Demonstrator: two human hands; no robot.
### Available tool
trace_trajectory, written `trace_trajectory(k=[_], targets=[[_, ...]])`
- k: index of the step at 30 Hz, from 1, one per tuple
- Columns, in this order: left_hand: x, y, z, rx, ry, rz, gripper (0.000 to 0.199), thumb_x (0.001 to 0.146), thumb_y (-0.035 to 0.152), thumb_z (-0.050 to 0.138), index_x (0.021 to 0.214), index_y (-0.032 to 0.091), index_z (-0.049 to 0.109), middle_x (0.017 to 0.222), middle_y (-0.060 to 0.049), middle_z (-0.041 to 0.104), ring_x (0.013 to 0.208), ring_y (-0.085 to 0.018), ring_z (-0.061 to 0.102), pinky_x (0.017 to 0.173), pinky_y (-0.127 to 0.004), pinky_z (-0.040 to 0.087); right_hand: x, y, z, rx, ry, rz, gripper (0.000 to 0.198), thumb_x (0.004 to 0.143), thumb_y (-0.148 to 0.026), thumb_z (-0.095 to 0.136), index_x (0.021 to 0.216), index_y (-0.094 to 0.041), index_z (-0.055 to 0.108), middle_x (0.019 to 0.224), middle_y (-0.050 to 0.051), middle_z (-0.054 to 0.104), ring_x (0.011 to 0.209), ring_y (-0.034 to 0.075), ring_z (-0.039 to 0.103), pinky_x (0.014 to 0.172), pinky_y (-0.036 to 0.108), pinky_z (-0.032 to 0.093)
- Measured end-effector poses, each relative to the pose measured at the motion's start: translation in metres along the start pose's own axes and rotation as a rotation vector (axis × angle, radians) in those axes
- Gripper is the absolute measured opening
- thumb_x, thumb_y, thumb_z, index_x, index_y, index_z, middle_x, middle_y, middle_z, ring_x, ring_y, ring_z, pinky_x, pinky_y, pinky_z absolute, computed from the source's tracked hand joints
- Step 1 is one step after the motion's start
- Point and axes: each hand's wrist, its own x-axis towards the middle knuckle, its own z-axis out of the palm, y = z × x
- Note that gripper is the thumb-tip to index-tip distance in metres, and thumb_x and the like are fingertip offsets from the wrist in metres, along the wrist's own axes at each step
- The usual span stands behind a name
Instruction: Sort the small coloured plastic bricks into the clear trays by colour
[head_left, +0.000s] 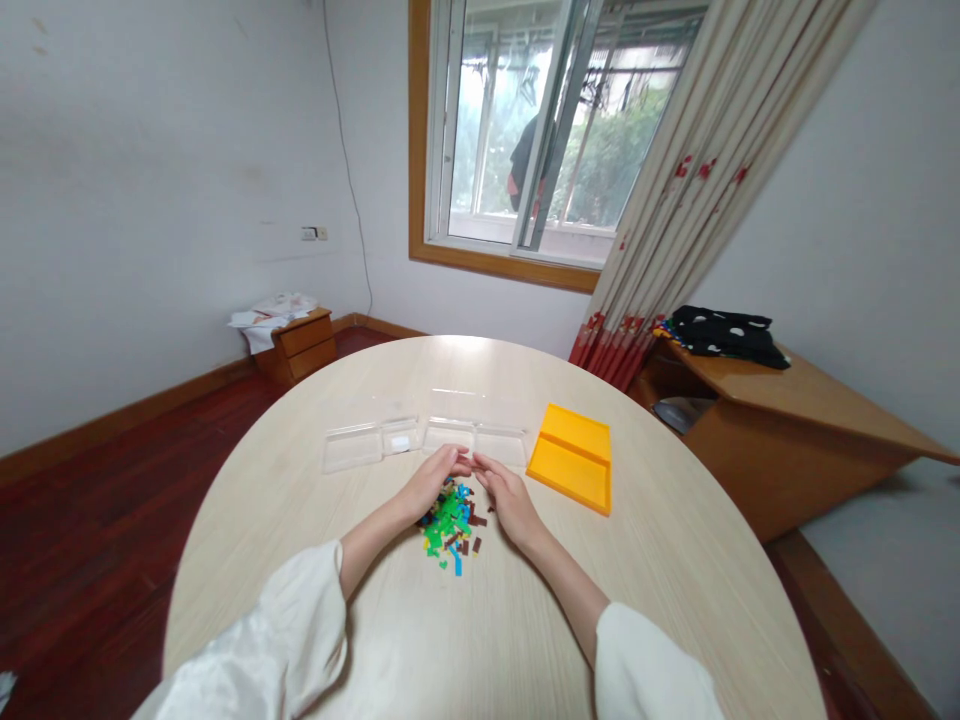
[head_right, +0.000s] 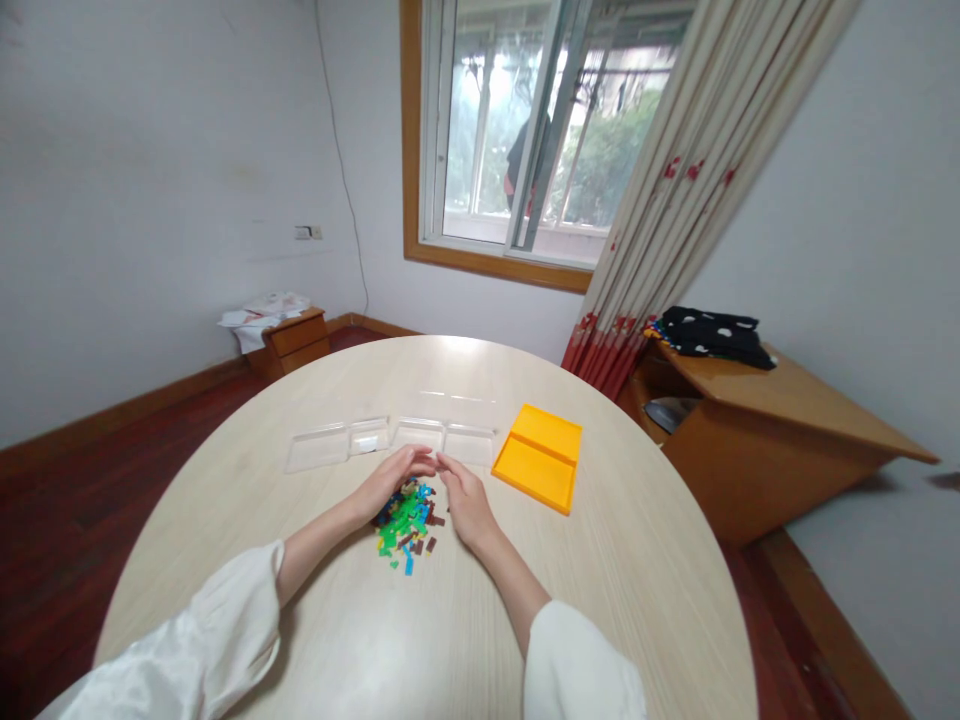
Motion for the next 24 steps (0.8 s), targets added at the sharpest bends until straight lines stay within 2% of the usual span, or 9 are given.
trace_trajectory(k=[5,11,15,18,22,24], targets=[[-0.007,0.001,-0.001,-0.235,-0.063,-0.044,0.049,0.075,0.057,0.057,0.097,0.014,0.057,0.091,-0.009,0.066,0.084,-0.02,0.062,0.089,-0.037,0.041,0.0,0.002,-0.001,0.228,-0.024,0.058,0.042,0.083,-0.04,0.041,0.109,-0.013,0.062,0.11,0.013,0.066,0.106,0.023,0.06,0.096,0.043,0.045],[-0.014,0.007,0.013,-0.298,-0.099,-0.007,0.043,0.076,0.052,0.059,0.09,0.012,0.061,0.089,-0.008,0.066,0.088,-0.022,0.062,0.09,-0.037,0.04,-0.001,0.0,0.0,0.111,-0.017,0.008,0.038,0.085,-0.04,0.039,0.103,-0.017,0.064,0.109,0.011,0.066,0.101,0.022,0.061,0.09,0.04,0.049],[-0.014,0.008,0.01,-0.339,-0.028,-0.076,0.042,0.071,0.052,0.064,0.09,0.014,0.06,0.085,-0.006,0.065,0.082,-0.018,0.061,0.085,-0.032,0.042,-0.006,-0.008,-0.001,-0.077,-0.012,-0.057,0.035,0.087,-0.035,0.038,0.104,-0.017,0.062,0.108,0.011,0.065,0.101,0.021,0.06,0.09,0.04,0.048],[-0.012,0.008,0.003,-0.325,0.093,-0.072,0.038,0.07,0.049,0.066,0.087,0.015,0.06,0.084,-0.003,0.063,0.08,-0.015,0.06,0.081,-0.028,0.043,-0.016,-0.022,-0.001,-0.288,-0.151,-0.224,0.035,0.086,-0.033,0.044,0.117,-0.019,0.055,0.119,0.01,0.058,0.113,0.019,0.052,0.099,0.039,0.04],[-0.009,0.009,-0.005,-0.297,0.164,-0.048,0.039,0.069,0.049,0.066,0.085,0.015,0.06,0.086,-0.004,0.061,0.078,-0.015,0.06,0.076,-0.027,0.045,-0.028,-0.035,0.003,-0.588,-0.345,-0.338,0.065,0.075,-0.039,0.062,0.133,-0.02,0.04,0.139,0.012,0.04,0.131,0.023,0.033,0.107,0.042,0.029],[-0.008,0.01,-0.006,-0.3,0.143,-0.069,0.041,0.069,0.05,0.066,0.087,0.014,0.06,0.083,-0.005,0.062,0.075,-0.014,0.06,0.074,-0.027,0.045,-0.032,-0.037,0.006,-0.695,-0.385,-0.359,0.071,0.071,-0.041,0.066,0.134,-0.02,0.041,0.141,0.013,0.039,0.132,0.025,0.031,0.108,0.046,0.027]])
